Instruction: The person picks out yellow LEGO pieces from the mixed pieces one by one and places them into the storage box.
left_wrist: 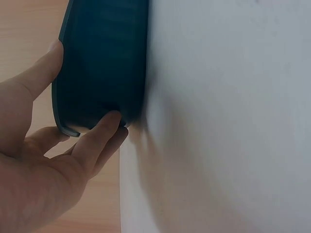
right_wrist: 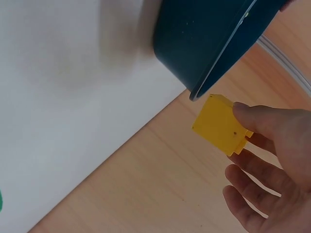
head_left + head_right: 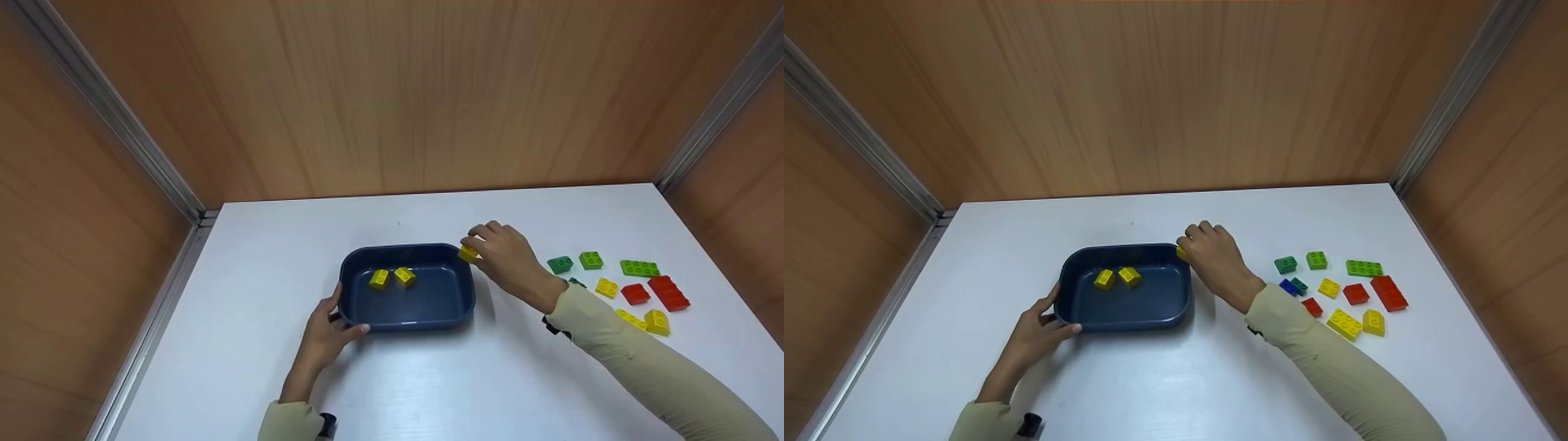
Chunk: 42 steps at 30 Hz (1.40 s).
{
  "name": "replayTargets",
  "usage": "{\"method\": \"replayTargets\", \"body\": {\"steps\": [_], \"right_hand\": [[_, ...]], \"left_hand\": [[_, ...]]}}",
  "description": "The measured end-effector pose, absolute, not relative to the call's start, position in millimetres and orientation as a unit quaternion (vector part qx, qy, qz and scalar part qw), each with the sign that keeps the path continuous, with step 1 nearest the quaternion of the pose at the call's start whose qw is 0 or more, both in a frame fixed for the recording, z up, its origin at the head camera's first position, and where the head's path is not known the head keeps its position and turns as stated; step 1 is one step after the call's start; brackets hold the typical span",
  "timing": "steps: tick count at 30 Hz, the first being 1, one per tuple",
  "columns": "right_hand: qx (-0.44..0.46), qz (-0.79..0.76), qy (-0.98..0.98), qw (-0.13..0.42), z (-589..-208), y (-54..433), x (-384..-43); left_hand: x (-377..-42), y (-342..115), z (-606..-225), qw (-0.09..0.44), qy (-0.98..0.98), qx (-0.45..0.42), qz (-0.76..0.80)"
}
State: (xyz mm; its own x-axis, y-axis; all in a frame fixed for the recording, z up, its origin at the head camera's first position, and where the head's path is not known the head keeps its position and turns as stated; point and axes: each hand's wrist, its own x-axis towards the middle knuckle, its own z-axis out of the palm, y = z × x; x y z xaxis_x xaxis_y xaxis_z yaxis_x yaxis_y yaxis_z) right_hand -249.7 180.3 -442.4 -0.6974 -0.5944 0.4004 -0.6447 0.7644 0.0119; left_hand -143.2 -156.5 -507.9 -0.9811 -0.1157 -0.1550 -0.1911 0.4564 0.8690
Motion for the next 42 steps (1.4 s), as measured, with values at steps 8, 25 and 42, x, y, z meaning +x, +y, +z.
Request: {"method": "replayTargets", "body": {"steps": [8, 25, 42], "right_hand": [[0.341, 0.043, -0.924, 0.165, -445.4, 164.7, -248.0], [0.368, 0.029, -0.921, 0.124, -449.2, 137.1, -254.0], [0.37, 0.019, -0.928, 0.04, -446.9, 108.5, -265.7]], "left_hand": [[-144.5, -156.4, -510.0, 0.039, 0.852, -0.101, 0.512], [-142.5, -157.0, -508.5, 0.029, 0.846, -0.078, 0.527], [-141.4, -157.8, -509.2, 0.03, 0.85, -0.081, 0.52]]}}
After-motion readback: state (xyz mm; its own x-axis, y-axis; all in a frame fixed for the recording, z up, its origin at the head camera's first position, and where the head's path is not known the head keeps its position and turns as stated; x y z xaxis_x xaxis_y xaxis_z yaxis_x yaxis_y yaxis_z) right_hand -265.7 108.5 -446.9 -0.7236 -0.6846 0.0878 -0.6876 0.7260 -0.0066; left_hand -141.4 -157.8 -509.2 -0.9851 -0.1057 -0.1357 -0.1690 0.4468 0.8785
